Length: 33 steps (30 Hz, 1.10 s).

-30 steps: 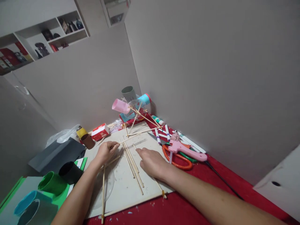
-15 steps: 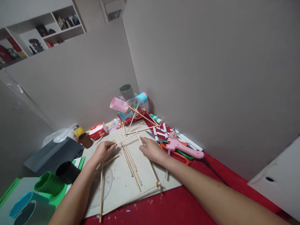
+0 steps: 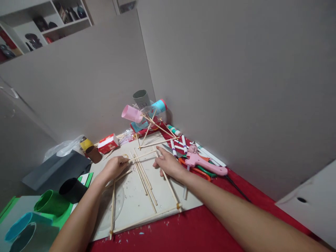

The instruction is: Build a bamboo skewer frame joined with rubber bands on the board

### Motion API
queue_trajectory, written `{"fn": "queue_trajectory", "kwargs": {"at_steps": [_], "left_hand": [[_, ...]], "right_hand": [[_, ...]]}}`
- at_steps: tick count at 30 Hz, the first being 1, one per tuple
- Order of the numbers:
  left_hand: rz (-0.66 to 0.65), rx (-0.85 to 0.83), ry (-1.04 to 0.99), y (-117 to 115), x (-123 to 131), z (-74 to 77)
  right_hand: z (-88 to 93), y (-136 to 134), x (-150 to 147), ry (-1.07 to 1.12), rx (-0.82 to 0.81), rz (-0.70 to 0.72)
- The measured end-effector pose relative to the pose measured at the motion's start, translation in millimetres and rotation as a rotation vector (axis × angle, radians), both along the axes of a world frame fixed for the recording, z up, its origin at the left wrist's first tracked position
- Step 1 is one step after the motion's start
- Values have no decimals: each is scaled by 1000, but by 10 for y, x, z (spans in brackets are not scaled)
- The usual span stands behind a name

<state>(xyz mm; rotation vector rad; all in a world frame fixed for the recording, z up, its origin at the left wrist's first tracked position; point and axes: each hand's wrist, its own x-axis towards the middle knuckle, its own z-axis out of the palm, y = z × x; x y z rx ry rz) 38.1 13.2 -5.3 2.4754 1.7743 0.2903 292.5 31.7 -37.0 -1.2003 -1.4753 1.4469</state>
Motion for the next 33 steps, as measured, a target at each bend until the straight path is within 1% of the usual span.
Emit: {"fn": "queue_trajectory", "kwargs": {"at_steps": [6,11,14,18,21,26,30,33], "left_hand": [[7,49,113,-18,34,3],[-1,62,132,-58,162,-3],[-40,78,67,-106,305,-25],[-165,123,-135,-175,514,-96],[-202,142,-233,-202,605,-169],[-145,195,-320,-203,606,-227],[-66,209,-382,-202,591,-204],[-20,175,-403,-204,591,-184]], "right_hand": [[-6,5,-2,-1,41,-26],[-16,-26,-24,-17,68,-25],[-12,-59,-31,-15,86,4],[20,-147,-54,-7,71,68],[31,-227,-77,2,43,108],[18,-297,-78,21,30,102],[21,-308,-65,5,59,74],[17,-311,-66,-6,67,66]]}}
